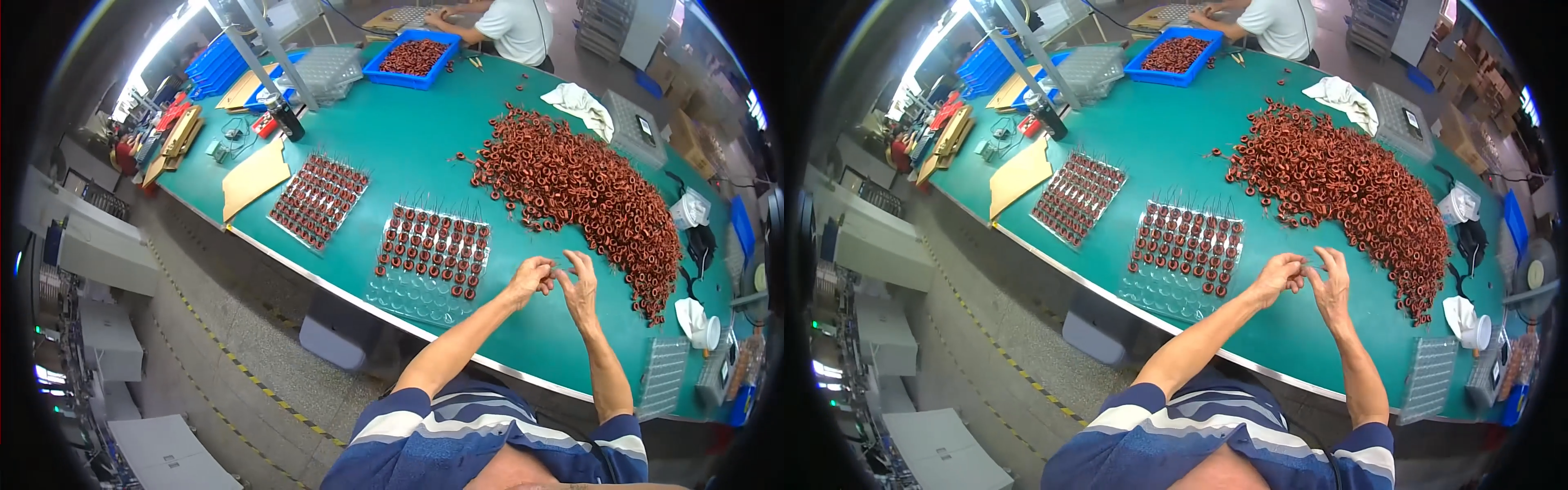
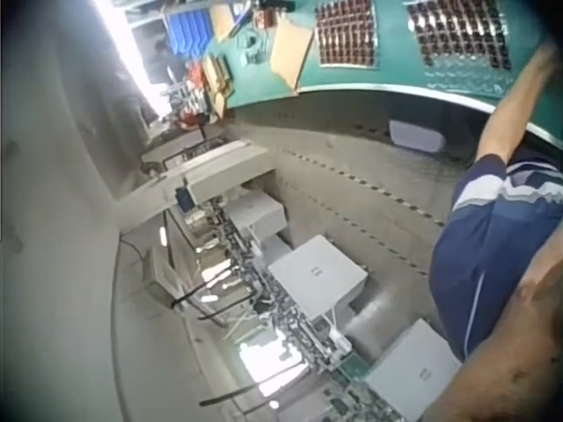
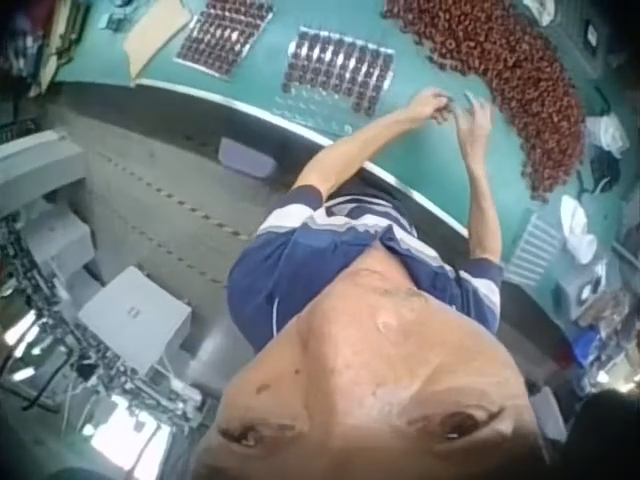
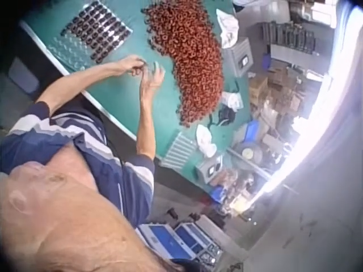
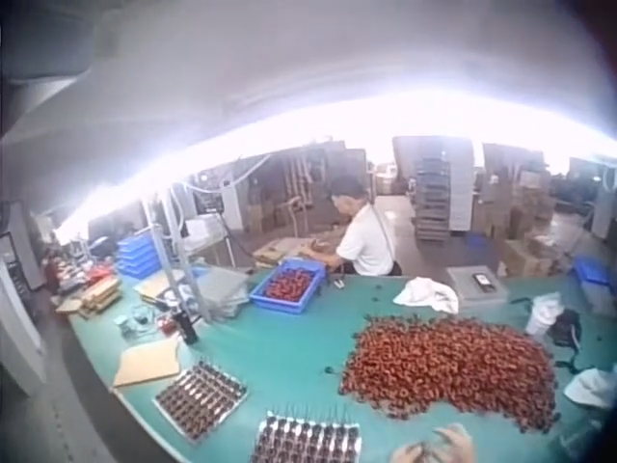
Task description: Manually sorting small toroidal inductors and placing them into transparent plastic trays on a factory workbench.
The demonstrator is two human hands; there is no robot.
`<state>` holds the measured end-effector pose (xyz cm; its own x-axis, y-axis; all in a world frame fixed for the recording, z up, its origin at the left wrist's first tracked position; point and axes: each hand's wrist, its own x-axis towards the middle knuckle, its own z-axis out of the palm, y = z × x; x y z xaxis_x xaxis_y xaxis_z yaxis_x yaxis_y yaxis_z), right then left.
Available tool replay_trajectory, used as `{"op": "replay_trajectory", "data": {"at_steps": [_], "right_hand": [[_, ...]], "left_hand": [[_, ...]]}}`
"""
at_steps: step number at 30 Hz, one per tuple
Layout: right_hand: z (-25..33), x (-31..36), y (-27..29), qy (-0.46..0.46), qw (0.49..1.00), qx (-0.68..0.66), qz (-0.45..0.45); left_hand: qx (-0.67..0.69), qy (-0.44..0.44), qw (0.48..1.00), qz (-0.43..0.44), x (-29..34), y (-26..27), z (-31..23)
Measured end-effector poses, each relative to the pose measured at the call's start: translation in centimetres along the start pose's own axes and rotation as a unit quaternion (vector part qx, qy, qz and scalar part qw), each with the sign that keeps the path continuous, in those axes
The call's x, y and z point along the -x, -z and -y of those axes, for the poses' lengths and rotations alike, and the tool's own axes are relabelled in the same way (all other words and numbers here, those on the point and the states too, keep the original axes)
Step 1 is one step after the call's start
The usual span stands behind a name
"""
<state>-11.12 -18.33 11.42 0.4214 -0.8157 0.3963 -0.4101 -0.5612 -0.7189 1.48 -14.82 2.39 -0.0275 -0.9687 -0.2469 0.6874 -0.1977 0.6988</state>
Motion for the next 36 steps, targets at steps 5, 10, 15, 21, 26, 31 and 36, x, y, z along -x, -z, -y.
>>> {"op": "replay_trajectory", "data": {"at_steps": [5,10,15,21,26,31,36], "right_hand": [[-1.9,1.5,2.8,0.02,0.998,0.019,0.05],[-2.8,2.7,4.0,-0.021,0.997,-0.017,0.07],[-3.9,4.1,3.7,-0.223,0.944,-0.229,0.077],[-4.3,5.7,3.3,-0.321,0.849,-0.407,0.107],[-2.7,6.3,2.9,-0.361,0.815,-0.445,0.087],[0.0,5.8,3.9,0.007,0.997,0.044,0.056],[3.9,5.3,3.9,0.045,0.999,0.025,-0.016]], "left_hand": [[0.073,0.095,0.991,0.052,0.3,-2.1,-1.4],[-0.015,0.092,0.995,0.028,2.0,-4.0,-0.4],[-0.338,-0.07,0.937,0.052,4.6,-5.3,-0.4],[-0.469,-0.2,0.858,0.057,7.1,-5.8,-1.5],[-0.497,-0.229,0.834,0.077,8.5,-5.9,-1.4],[-0.534,-0.22,0.816,-0.001,8.4,-4.7,0.0],[-0.395,-0.167,0.903,-0.007,8.3,-4.8,-1.7]]}}
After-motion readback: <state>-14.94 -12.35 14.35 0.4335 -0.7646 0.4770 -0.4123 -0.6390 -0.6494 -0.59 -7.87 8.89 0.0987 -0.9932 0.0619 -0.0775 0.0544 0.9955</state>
